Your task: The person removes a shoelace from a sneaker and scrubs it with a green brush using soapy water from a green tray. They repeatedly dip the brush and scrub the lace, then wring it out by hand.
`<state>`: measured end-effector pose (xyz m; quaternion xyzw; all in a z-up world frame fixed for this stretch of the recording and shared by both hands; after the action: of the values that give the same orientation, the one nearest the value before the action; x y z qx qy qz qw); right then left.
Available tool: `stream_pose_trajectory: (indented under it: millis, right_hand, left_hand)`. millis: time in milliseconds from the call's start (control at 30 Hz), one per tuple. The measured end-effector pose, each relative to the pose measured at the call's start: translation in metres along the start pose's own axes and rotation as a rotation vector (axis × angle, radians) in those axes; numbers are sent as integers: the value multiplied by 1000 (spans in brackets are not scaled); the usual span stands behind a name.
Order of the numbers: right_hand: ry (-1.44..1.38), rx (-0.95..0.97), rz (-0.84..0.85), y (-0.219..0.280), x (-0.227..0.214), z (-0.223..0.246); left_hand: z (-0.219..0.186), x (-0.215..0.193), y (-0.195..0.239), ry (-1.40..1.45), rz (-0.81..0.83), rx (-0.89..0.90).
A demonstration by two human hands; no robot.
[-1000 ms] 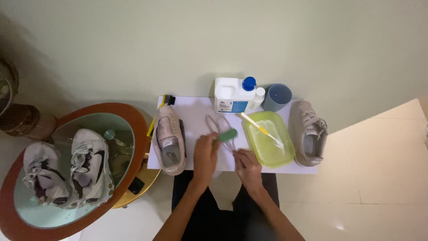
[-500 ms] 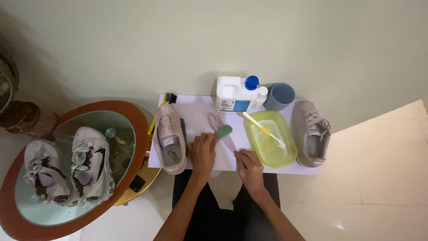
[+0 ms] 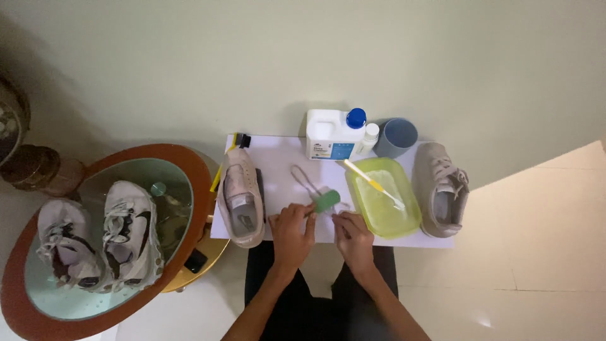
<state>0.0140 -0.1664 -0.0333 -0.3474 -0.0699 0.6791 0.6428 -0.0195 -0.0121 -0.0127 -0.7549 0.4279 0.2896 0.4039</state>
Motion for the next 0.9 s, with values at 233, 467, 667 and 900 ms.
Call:
stream_pose_trajectory:
  millis: [233, 467, 667, 900]
  right_hand:
    - [-60, 9, -6, 2, 0, -2]
    - [-36, 26, 11, 0, 0, -3]
    - [-22, 31, 15, 9, 3, -17]
    - [-31, -1, 5, 1, 3, -10]
  left_hand:
    - [9, -8, -24, 104, -98, -127]
    - [1, -15, -57, 293, -234, -294]
    - [11, 5, -9, 171, 150, -56]
    - [4, -12, -38, 111, 330, -296]
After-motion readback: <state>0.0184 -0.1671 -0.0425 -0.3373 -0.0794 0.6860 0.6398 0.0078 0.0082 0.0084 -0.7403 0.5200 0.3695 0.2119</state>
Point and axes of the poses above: each hand's wrist, its own y-axis away from the middle knuckle, its own x-axis out of the palm, z = x × y, the point moved 1 cm from there along -y, towards the middle knuckle, and after that the axes turned 14 degrees about -y, right-handed, at the moved point
